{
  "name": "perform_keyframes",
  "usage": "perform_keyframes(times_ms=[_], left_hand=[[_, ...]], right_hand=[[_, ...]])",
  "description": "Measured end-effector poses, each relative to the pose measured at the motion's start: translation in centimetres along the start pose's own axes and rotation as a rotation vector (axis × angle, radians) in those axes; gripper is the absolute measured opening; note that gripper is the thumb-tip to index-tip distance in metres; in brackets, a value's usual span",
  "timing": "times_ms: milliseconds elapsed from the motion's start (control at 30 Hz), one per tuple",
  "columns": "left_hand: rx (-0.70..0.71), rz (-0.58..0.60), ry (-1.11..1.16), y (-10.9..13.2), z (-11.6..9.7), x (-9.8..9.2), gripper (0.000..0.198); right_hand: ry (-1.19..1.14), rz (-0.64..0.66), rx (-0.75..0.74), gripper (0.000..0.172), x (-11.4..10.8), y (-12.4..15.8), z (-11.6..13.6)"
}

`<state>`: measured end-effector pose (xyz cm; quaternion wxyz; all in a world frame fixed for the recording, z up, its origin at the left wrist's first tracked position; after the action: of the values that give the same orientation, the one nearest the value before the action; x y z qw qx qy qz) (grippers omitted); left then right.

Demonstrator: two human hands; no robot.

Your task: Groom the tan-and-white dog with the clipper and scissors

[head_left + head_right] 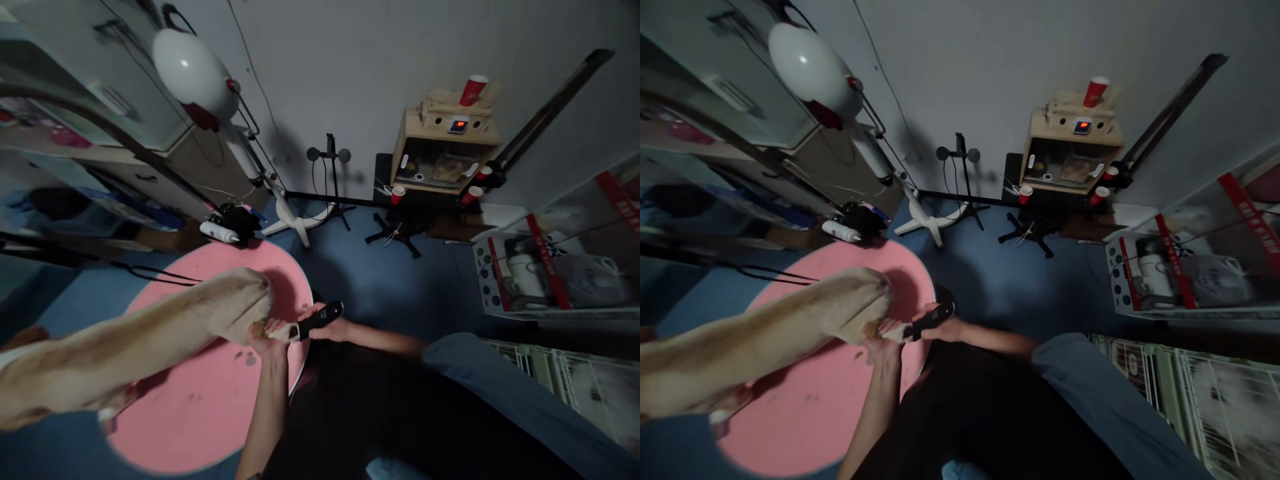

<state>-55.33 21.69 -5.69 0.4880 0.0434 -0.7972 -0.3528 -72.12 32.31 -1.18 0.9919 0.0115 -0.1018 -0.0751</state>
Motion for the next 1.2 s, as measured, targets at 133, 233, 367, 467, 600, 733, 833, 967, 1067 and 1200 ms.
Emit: perform_keyframes(times_ms=[133,233,367,467,600,733,833,967,1067,1200], left_hand=[[0.029,-0.053,0.015,1.3,1.5,0.6,0.06],[0.032,-0.09,0.03,2.5,2.6,1.6,0.063],[0.027,-0.118,0.084,2.6,2.9,2.0,0.065],[0.036,-0.144,0.141,3.0,2.9,1.7,0.065],[0.015,-0.169,0.177,3.7,3.2,1.2,0.064],[-0.035,-0.168,0.192,4.1,3.3,1.2,0.064],[-0.07,-0.171,0.197,4.1,3.1,1.6,0.065],[-0.055,-0.146,0.185,3.6,2.9,2.2,0.066],[-0.025,-0.146,0.196,3.0,3.0,2.4,0.065],[-0.033,-0.146,0.186,2.4,3.0,2.3,0.062]], right_hand=[[-0.018,0.03,0.003,0.038,-0.6,0.1,0.8],[-0.008,0.064,-0.001,0.041,-1.4,1.1,1.7],[0.047,0.065,-0.029,0.036,-2.5,1.1,2.4],[0.021,0.092,-0.03,0.039,-2.0,0.8,2.7],[0.124,0.182,0.013,0.037,-1.1,0.7,2.8],[0.148,0.223,0.011,0.036,-0.7,-0.2,3.3],[0.258,0.255,0.024,0.033,-0.2,-0.4,3.6],[0.309,0.02,-0.092,0.031,-0.1,1.2,3.8],[0.278,-0.157,-0.193,0.038,0.4,3.2,3.0],[0.28,-0.198,-0.182,0.045,1.5,4.2,1.1]])
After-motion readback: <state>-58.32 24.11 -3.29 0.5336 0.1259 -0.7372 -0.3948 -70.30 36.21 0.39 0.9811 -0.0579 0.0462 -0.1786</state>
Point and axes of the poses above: each hand's wrist, its own y-axis away from the middle knuckle, its own x-axis out of the palm, z = x × y, the point moved 5 cm from there along -y, towards the middle knuckle, and after that the axes turned 4 degrees about -z, right-handed, at the moved point
